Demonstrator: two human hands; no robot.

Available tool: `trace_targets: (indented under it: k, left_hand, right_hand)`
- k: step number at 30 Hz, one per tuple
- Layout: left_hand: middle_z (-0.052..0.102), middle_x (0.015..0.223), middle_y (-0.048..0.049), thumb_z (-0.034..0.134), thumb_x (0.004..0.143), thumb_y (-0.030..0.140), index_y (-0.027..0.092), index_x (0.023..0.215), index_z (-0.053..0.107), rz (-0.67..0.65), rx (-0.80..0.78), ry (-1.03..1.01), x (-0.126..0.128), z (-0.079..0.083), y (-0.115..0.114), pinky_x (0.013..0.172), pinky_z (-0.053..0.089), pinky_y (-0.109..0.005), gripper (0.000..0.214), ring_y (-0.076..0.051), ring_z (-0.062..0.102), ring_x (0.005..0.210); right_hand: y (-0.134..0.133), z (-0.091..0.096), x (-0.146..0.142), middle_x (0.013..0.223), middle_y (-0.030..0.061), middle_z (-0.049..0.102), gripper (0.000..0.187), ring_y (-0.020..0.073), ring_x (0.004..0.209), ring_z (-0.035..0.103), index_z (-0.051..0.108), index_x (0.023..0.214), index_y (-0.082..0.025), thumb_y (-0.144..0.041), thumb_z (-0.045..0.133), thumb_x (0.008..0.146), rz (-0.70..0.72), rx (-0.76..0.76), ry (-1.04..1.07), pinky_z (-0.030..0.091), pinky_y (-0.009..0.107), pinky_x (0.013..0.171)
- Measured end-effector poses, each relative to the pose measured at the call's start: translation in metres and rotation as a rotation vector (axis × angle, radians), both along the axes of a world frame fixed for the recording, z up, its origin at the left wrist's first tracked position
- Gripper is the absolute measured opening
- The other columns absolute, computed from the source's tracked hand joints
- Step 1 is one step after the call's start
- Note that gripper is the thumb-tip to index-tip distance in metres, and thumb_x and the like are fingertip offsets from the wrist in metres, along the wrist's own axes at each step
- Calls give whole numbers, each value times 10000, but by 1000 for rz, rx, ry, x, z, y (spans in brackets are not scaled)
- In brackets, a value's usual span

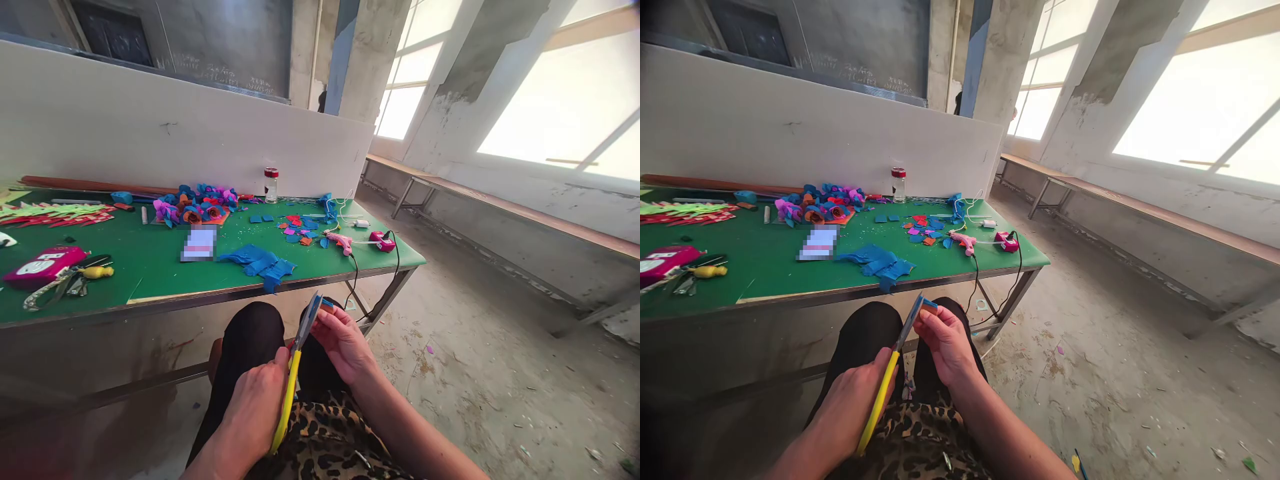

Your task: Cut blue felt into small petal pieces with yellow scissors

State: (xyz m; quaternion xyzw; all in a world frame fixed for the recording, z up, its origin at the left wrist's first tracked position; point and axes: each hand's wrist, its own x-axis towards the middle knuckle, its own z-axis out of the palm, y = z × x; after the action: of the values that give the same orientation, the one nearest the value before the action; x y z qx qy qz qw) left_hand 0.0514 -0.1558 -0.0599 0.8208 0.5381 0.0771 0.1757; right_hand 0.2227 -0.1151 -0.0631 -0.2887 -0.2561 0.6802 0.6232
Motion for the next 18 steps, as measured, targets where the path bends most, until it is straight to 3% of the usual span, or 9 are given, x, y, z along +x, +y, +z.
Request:
trace_targets:
  k: [18]
  left_hand:
    - [705,710,-34,388,923,159,218,1045,500,7,-56,20,2,4,-5,552,296,-312,176,-242,722,705]
  right_hand:
    - [-1,2,3,791,-1,716,196,95,694,634,719,826,-170,-253,849,704,19,7,-33,517,224,766]
